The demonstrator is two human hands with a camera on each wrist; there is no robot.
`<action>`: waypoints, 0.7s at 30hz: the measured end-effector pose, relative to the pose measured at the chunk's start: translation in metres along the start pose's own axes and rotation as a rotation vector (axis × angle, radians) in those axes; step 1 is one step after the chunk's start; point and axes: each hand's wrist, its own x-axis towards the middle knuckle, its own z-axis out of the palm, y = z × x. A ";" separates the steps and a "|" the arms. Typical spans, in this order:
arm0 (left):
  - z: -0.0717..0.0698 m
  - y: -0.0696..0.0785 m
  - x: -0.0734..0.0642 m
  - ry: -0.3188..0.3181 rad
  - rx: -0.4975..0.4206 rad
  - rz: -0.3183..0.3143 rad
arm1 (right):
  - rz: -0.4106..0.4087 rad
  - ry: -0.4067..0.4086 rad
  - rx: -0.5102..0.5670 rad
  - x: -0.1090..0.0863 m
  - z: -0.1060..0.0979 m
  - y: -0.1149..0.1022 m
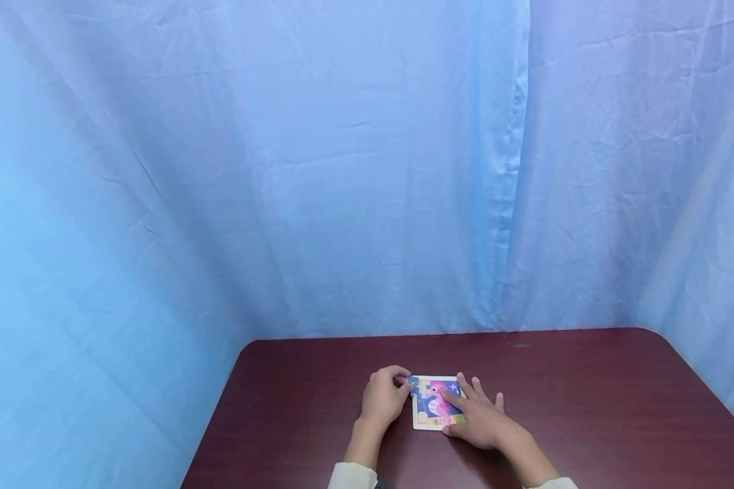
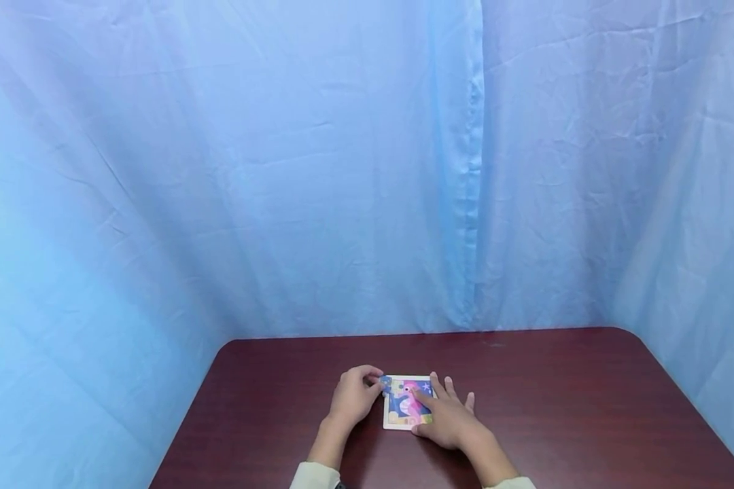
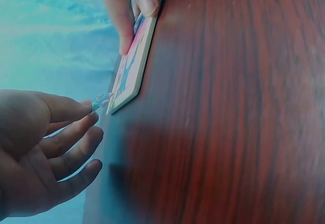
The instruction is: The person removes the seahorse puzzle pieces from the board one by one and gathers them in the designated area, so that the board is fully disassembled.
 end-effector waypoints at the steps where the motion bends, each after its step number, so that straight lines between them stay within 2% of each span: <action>1: -0.002 -0.001 0.000 0.005 0.003 -0.007 | 0.001 -0.001 0.003 0.000 0.000 0.000; 12: -0.020 -0.011 -0.004 0.025 0.011 -0.051 | 0.018 -0.013 0.010 -0.002 0.000 -0.001; 21: -0.036 -0.022 -0.003 0.028 0.026 -0.053 | 0.015 -0.012 0.017 -0.001 -0.001 -0.001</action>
